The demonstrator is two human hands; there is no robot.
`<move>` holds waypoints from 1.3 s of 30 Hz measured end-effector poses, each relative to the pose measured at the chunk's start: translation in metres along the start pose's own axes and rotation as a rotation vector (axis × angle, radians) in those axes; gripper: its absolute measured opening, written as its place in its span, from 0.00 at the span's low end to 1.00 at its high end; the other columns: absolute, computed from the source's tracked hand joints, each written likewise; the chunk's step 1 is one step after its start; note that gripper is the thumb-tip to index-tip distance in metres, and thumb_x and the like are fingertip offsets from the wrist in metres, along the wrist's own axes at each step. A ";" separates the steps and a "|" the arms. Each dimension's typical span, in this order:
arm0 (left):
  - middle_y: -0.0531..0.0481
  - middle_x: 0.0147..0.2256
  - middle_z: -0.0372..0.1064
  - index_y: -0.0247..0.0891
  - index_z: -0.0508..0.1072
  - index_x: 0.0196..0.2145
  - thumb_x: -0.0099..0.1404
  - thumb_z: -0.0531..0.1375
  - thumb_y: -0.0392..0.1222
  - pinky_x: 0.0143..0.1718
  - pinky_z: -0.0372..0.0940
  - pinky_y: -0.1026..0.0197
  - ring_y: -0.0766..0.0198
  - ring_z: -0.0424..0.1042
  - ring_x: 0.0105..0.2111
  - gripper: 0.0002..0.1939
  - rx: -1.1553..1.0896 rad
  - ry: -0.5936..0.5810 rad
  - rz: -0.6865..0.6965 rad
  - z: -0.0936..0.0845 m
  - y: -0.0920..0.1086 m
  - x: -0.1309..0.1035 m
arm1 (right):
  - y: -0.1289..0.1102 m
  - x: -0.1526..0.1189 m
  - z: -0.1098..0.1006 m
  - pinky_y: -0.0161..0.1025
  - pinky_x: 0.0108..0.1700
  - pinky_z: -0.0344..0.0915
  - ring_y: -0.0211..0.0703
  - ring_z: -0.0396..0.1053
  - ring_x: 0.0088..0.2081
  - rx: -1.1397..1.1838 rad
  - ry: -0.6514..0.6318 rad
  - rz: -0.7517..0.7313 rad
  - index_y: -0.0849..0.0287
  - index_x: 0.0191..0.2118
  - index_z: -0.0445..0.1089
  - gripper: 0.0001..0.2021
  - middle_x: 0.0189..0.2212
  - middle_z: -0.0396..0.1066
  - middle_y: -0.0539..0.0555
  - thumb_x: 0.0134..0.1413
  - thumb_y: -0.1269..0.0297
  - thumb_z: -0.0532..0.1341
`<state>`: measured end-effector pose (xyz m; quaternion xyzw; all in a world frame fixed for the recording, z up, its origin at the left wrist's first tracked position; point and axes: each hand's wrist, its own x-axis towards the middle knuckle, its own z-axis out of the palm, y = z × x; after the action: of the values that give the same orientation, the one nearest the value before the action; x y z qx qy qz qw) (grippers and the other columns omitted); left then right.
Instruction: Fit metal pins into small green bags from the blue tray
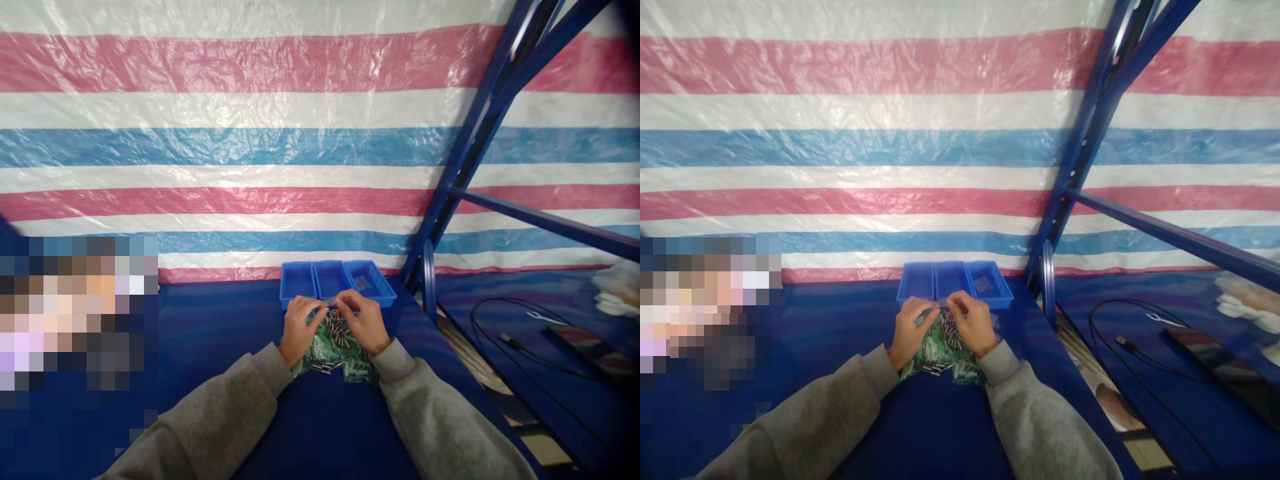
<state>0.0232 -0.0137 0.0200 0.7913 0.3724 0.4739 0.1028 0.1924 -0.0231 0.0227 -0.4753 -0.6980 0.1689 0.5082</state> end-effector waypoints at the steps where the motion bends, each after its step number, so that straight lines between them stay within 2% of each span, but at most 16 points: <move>1: 0.47 0.33 0.72 0.38 0.73 0.34 0.64 0.55 0.43 0.39 0.61 0.57 0.61 0.67 0.35 0.09 -0.005 -0.002 0.005 0.000 -0.001 0.000 | 0.000 0.000 0.000 0.37 0.33 0.67 0.40 0.70 0.26 0.003 -0.006 -0.002 0.57 0.34 0.66 0.07 0.26 0.72 0.52 0.58 0.63 0.54; 4: 0.48 0.31 0.72 0.38 0.74 0.33 0.64 0.56 0.43 0.37 0.60 0.58 0.61 0.67 0.34 0.09 -0.002 0.002 0.023 0.000 -0.005 0.001 | -0.002 0.000 -0.001 0.36 0.33 0.67 0.40 0.70 0.29 -0.010 -0.018 -0.029 0.58 0.35 0.67 0.06 0.29 0.71 0.52 0.57 0.63 0.55; 8: 0.49 0.28 0.72 0.39 0.75 0.32 0.64 0.56 0.43 0.37 0.59 0.58 0.62 0.66 0.33 0.09 0.051 -0.023 0.042 0.000 -0.008 0.001 | -0.007 0.001 -0.005 0.36 0.34 0.67 0.42 0.68 0.35 -0.031 -0.026 -0.134 0.58 0.38 0.69 0.07 0.38 0.69 0.56 0.56 0.64 0.56; 13: 0.49 0.30 0.72 0.39 0.74 0.34 0.65 0.54 0.42 0.37 0.58 0.58 0.61 0.65 0.34 0.10 0.097 -0.083 0.064 0.000 -0.007 0.002 | -0.008 0.002 -0.007 0.39 0.40 0.65 0.43 0.67 0.37 -0.108 -0.041 -0.231 0.58 0.34 0.70 0.07 0.34 0.68 0.56 0.57 0.66 0.55; 22: 0.48 0.31 0.72 0.38 0.73 0.33 0.64 0.56 0.45 0.38 0.59 0.57 0.61 0.66 0.34 0.09 0.087 -0.031 0.042 -0.001 -0.006 0.002 | -0.004 0.003 -0.005 0.38 0.38 0.63 0.42 0.66 0.34 -0.155 -0.013 -0.213 0.58 0.32 0.69 0.08 0.31 0.68 0.55 0.58 0.66 0.54; 29: 0.49 0.31 0.72 0.38 0.72 0.32 0.64 0.56 0.42 0.38 0.59 0.57 0.61 0.67 0.34 0.08 0.067 -0.002 0.048 -0.001 -0.008 -0.001 | -0.003 0.001 -0.003 0.38 0.38 0.63 0.42 0.66 0.33 -0.172 -0.029 -0.202 0.58 0.32 0.69 0.09 0.31 0.68 0.55 0.58 0.66 0.53; 39: 0.46 0.35 0.72 0.38 0.72 0.37 0.64 0.55 0.42 0.41 0.60 0.55 0.59 0.67 0.37 0.08 0.027 -0.031 0.049 -0.002 -0.005 0.001 | -0.001 0.003 -0.002 0.38 0.39 0.64 0.42 0.68 0.34 -0.099 0.027 -0.179 0.58 0.31 0.69 0.09 0.31 0.70 0.55 0.59 0.65 0.53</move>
<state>0.0189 -0.0096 0.0191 0.8089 0.3574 0.4589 0.0864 0.1935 -0.0213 0.0255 -0.4378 -0.7383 0.0813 0.5066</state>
